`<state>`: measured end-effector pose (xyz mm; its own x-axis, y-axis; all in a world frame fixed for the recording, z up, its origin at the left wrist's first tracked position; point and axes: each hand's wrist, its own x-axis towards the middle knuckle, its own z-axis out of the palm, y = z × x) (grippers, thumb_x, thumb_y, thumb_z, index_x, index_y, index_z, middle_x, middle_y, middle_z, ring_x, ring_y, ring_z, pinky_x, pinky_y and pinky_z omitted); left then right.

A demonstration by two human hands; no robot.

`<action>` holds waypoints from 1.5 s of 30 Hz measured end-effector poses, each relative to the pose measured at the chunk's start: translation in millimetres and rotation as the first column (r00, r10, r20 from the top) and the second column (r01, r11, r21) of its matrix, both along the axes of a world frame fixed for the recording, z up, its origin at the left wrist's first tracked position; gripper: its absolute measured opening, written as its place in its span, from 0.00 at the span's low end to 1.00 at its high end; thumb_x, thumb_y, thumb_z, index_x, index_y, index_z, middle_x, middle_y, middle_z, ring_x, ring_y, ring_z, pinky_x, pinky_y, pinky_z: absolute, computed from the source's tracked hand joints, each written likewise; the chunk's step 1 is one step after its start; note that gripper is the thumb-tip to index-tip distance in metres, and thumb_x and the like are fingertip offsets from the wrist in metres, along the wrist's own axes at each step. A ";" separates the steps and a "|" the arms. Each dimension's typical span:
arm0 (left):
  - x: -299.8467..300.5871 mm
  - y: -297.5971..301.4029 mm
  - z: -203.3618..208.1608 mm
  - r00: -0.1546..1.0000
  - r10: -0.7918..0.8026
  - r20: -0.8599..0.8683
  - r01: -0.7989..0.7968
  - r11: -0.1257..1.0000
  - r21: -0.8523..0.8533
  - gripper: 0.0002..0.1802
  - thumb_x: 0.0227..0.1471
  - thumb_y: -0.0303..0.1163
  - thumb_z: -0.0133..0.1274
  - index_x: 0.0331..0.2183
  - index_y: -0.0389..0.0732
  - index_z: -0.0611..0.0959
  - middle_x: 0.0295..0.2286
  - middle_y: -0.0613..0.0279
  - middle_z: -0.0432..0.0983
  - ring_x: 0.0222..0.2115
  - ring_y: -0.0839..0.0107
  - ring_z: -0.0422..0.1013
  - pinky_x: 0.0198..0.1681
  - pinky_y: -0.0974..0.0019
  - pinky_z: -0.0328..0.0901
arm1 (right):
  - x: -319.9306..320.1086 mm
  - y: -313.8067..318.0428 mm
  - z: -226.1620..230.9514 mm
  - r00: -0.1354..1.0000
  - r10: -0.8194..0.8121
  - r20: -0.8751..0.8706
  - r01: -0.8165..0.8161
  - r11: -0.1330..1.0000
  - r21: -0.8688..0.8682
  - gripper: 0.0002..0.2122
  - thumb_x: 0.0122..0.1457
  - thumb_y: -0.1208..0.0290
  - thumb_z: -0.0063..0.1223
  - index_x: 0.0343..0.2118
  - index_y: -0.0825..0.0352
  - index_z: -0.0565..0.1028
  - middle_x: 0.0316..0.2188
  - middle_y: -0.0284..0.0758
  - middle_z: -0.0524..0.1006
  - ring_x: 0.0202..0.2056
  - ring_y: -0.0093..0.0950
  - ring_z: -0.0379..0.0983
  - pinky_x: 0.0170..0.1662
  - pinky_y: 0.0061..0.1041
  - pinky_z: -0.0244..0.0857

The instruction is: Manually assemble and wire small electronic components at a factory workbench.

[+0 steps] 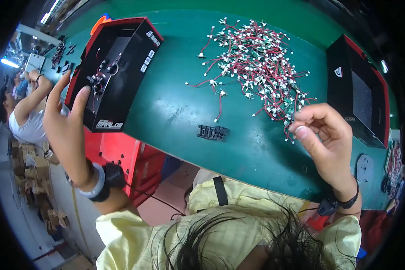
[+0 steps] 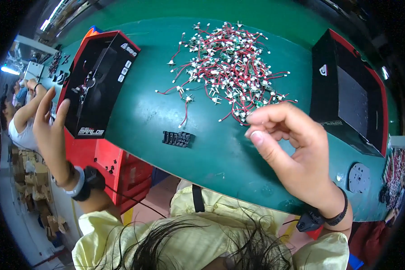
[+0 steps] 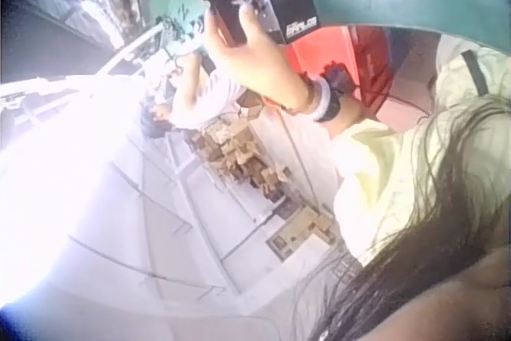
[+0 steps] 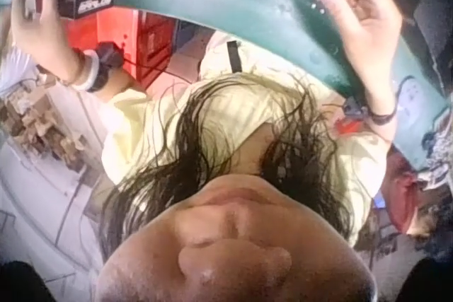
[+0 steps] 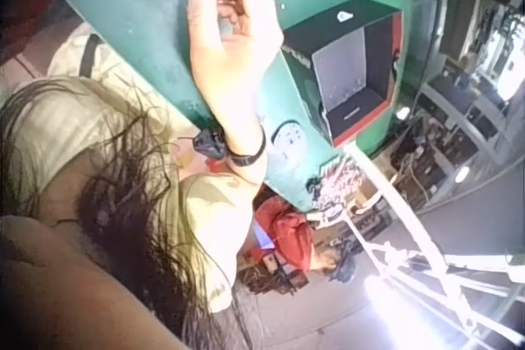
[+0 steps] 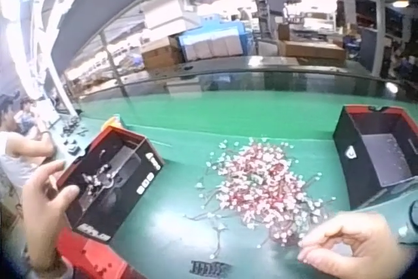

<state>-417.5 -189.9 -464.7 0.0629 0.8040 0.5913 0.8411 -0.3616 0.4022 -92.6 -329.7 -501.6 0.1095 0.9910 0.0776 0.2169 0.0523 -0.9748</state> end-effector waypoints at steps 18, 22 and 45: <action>70.3 -58.2 -85.0 0.837 -0.516 0.181 0.545 0.757 -0.360 0.18 0.29 0.24 0.61 0.30 0.36 0.77 0.31 0.59 0.71 0.34 0.59 0.66 0.36 0.63 0.62 | -18.5 47.4 -10.0 0.834 -0.011 0.552 -0.117 0.974 0.195 0.04 0.47 0.79 0.51 0.27 0.70 0.71 0.23 0.36 0.71 0.25 0.30 0.70 0.26 0.24 0.63; 71.2 -58.0 -80.8 0.836 -0.509 0.205 0.548 0.758 -0.353 0.17 0.30 0.24 0.60 0.30 0.36 0.78 0.28 0.60 0.72 0.31 0.60 0.67 0.34 0.63 0.62 | -33.9 68.6 -33.5 0.607 -0.092 0.789 -0.163 0.958 0.237 0.04 0.47 0.76 0.52 0.26 0.68 0.73 0.23 0.36 0.69 0.26 0.32 0.68 0.29 0.28 0.63; 63.9 -56.3 -74.3 0.820 -0.271 0.504 0.513 0.738 -0.439 0.13 0.33 0.16 0.58 0.28 0.30 0.75 0.30 0.54 0.74 0.30 0.69 0.73 0.33 0.72 0.69 | -65.2 100.1 -47.7 0.572 -0.120 0.811 -0.329 0.873 0.361 0.11 0.43 0.79 0.53 0.33 0.68 0.71 0.30 0.35 0.69 0.34 0.34 0.65 0.36 0.29 0.62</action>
